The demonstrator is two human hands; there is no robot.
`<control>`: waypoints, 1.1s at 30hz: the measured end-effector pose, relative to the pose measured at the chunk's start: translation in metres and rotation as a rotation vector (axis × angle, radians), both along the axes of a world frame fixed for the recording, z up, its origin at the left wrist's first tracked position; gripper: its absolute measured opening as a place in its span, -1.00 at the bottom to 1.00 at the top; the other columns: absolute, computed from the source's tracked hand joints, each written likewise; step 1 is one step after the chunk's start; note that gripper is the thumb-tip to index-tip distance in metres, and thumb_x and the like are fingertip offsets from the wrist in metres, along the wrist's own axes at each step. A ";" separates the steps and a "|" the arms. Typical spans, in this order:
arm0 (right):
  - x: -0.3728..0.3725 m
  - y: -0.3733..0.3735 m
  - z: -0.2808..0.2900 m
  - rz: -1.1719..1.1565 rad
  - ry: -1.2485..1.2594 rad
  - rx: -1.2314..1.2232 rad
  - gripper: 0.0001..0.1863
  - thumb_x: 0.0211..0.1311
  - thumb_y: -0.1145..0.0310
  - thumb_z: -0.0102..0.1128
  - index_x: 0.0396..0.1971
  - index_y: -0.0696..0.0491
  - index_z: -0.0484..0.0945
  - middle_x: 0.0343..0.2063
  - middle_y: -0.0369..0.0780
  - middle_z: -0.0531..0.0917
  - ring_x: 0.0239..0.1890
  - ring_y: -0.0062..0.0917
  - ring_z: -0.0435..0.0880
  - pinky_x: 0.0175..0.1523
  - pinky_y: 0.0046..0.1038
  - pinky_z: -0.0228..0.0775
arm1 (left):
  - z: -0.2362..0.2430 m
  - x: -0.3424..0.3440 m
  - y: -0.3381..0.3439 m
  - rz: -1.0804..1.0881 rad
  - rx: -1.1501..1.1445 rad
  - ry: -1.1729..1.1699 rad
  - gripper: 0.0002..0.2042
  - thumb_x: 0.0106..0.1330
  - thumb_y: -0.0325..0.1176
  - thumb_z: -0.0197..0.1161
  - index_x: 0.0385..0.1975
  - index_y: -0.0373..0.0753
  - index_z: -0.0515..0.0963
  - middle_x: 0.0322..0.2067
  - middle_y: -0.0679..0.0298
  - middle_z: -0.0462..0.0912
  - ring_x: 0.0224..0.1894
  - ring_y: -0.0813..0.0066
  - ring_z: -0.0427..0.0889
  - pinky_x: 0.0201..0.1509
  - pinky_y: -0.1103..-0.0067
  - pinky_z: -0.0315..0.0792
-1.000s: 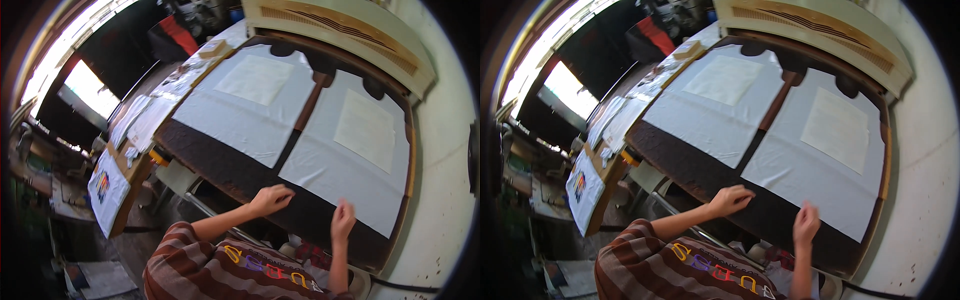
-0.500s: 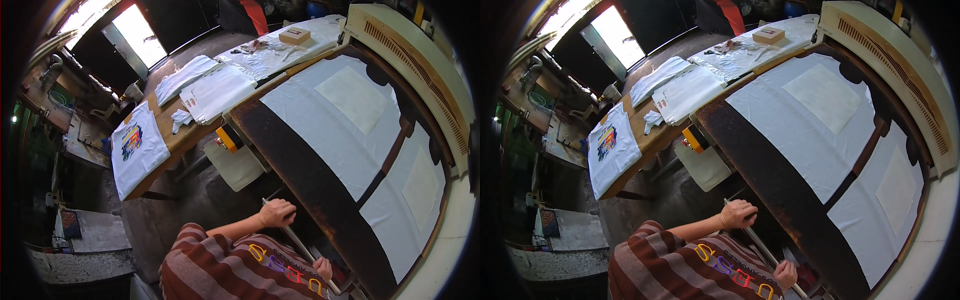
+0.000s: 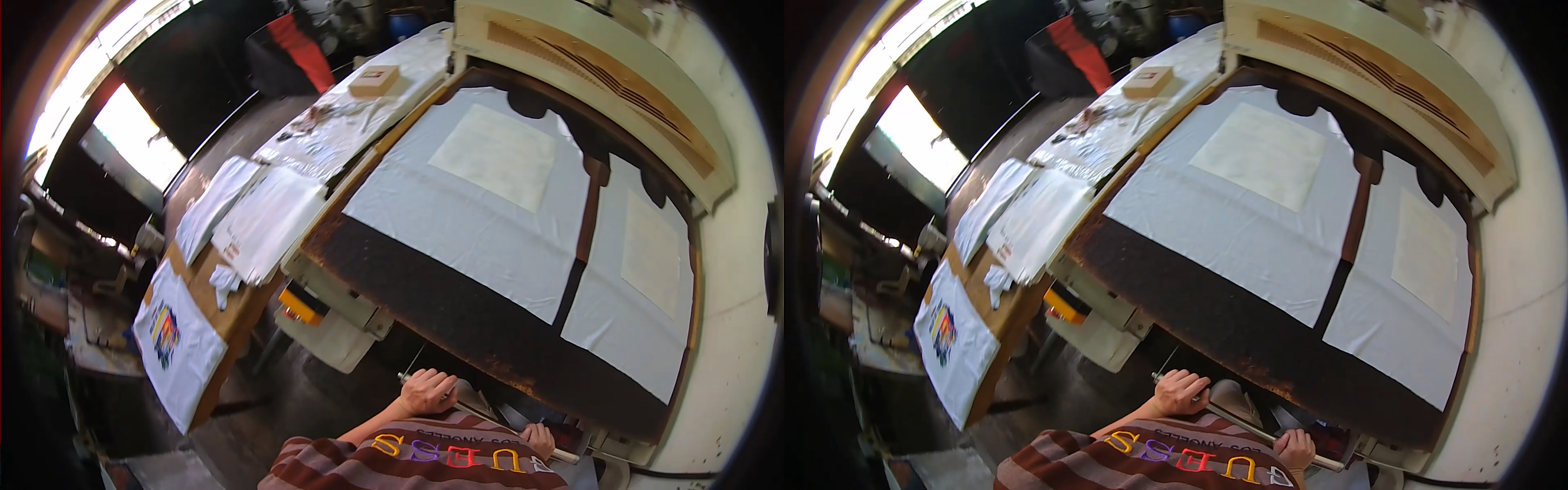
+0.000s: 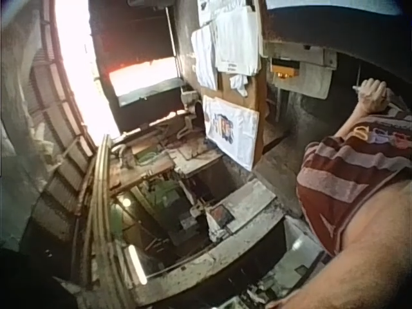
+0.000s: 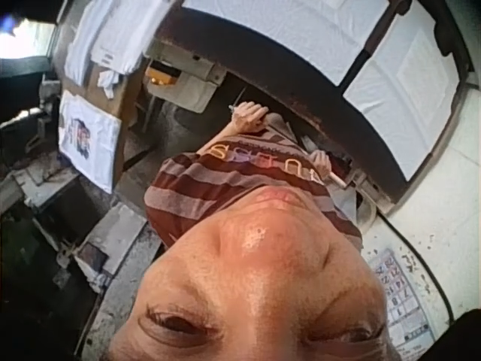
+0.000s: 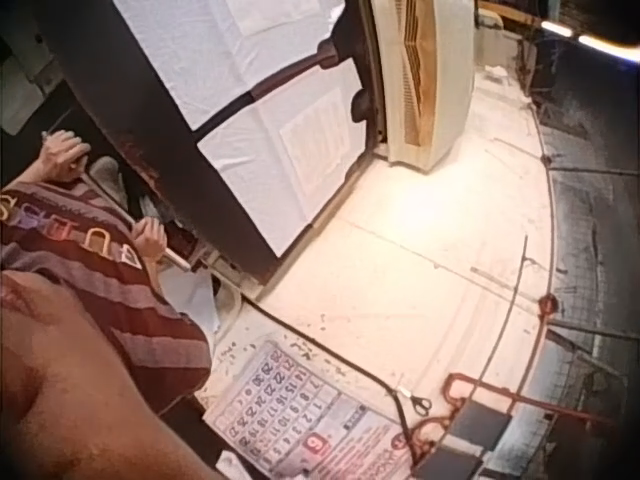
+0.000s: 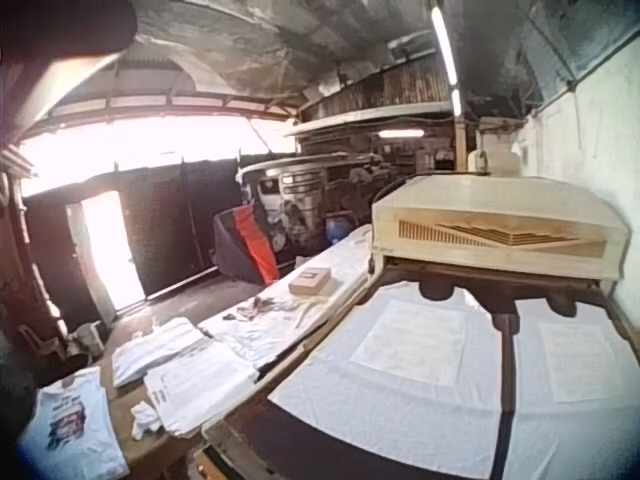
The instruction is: Preparing, placing, and aligning white t-shirts on a large flatbed machine for printing or heat transfer.
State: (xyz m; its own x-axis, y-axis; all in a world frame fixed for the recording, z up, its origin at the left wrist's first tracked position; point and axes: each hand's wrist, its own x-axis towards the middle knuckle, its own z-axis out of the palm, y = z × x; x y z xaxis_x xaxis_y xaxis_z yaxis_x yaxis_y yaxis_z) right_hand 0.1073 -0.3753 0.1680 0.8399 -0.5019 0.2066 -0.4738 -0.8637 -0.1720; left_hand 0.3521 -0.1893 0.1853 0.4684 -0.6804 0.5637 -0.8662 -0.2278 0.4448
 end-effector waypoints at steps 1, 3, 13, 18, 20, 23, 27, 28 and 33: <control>0.003 -0.002 0.002 0.000 -0.010 0.000 -0.87 -0.14 0.35 -0.08 -0.74 0.04 0.37 -0.68 -0.24 0.35 -0.58 -0.35 0.38 -0.51 -0.35 0.19 | -0.001 0.002 -0.004 0.010 0.025 -0.003 -0.86 -0.14 -0.37 0.17 -0.54 -0.20 0.45 -0.71 0.39 0.36 -0.66 0.53 0.36 -0.59 0.62 0.20; 0.010 -0.008 0.004 -0.001 -0.040 -0.001 -0.85 -0.15 0.33 -0.08 -0.76 0.06 0.34 -0.69 -0.21 0.34 -0.59 -0.33 0.37 -0.51 -0.35 0.18 | -0.003 0.009 -0.016 -0.006 0.020 -0.019 -0.87 -0.15 -0.38 0.17 -0.54 -0.19 0.46 -0.71 0.39 0.36 -0.66 0.53 0.36 -0.59 0.62 0.20; 0.064 -0.078 0.015 -0.026 -0.151 -0.067 -0.85 -0.16 0.34 -0.06 -0.77 0.06 0.31 -0.70 -0.20 0.32 -0.61 -0.32 0.35 -0.54 -0.35 0.17 | 0.005 0.057 -0.093 0.012 0.010 -0.092 -0.92 -0.15 -0.43 0.15 -0.59 -0.17 0.46 -0.71 0.38 0.37 -0.66 0.50 0.37 -0.59 0.60 0.21; 0.103 -0.130 0.027 -0.027 -0.245 -0.140 -0.83 -0.10 0.35 -0.04 -0.75 0.06 0.31 -0.70 -0.20 0.33 -0.61 -0.32 0.36 -0.53 -0.36 0.18 | 0.009 0.094 -0.152 0.011 -0.046 -0.088 -0.93 -0.14 -0.48 0.12 -0.60 -0.19 0.47 -0.71 0.32 0.41 -0.65 0.42 0.42 -0.57 0.56 0.26; 0.120 -0.149 0.026 -0.013 -0.262 -0.134 -0.83 -0.05 0.33 -0.02 -0.72 0.05 0.34 -0.68 -0.20 0.35 -0.59 -0.33 0.39 -0.51 -0.35 0.21 | 0.009 0.111 -0.173 0.044 -0.044 -0.065 -0.91 -0.10 -0.48 0.13 -0.55 -0.21 0.47 -0.65 0.29 0.44 -0.60 0.36 0.44 -0.54 0.53 0.30; 0.146 -0.183 0.033 0.021 -0.333 -0.035 -0.84 0.02 0.31 -0.01 -0.63 0.07 0.40 -0.62 -0.20 0.41 -0.52 -0.32 0.43 -0.44 -0.35 0.26 | 0.020 0.135 -0.206 0.056 -0.099 0.132 -0.89 -0.01 -0.47 0.11 -0.45 -0.25 0.45 -0.50 0.22 0.46 -0.42 0.26 0.47 -0.37 0.48 0.33; 0.178 -0.238 0.038 0.078 -0.519 0.140 -0.87 0.07 0.39 -0.02 -0.50 0.14 0.46 -0.47 -0.15 0.51 -0.38 -0.26 0.47 -0.27 -0.34 0.29 | 0.046 0.163 -0.227 0.155 -0.200 0.109 -0.84 0.04 -0.51 0.07 -0.35 -0.26 0.45 -0.33 0.16 0.45 -0.25 0.22 0.45 -0.20 0.47 0.30; 0.187 -0.248 0.041 0.079 -0.566 0.140 -0.87 0.08 0.41 -0.02 -0.47 0.16 0.46 -0.44 -0.14 0.52 -0.35 -0.25 0.47 -0.22 -0.34 0.29 | 0.051 0.167 -0.225 0.205 -0.207 0.077 -0.82 0.04 -0.52 0.07 -0.33 -0.26 0.45 -0.29 0.16 0.44 -0.24 0.23 0.44 -0.18 0.49 0.31; 0.242 -0.282 0.070 0.119 -0.601 0.137 -0.86 0.07 0.41 0.01 -0.43 0.17 0.46 -0.41 -0.14 0.50 -0.30 -0.26 0.45 -0.17 -0.35 0.28 | 0.028 0.200 -0.189 0.440 -0.068 0.075 -0.74 0.01 -0.46 0.09 -0.24 -0.23 0.40 -0.19 0.16 0.39 -0.09 0.18 0.36 -0.05 0.42 0.21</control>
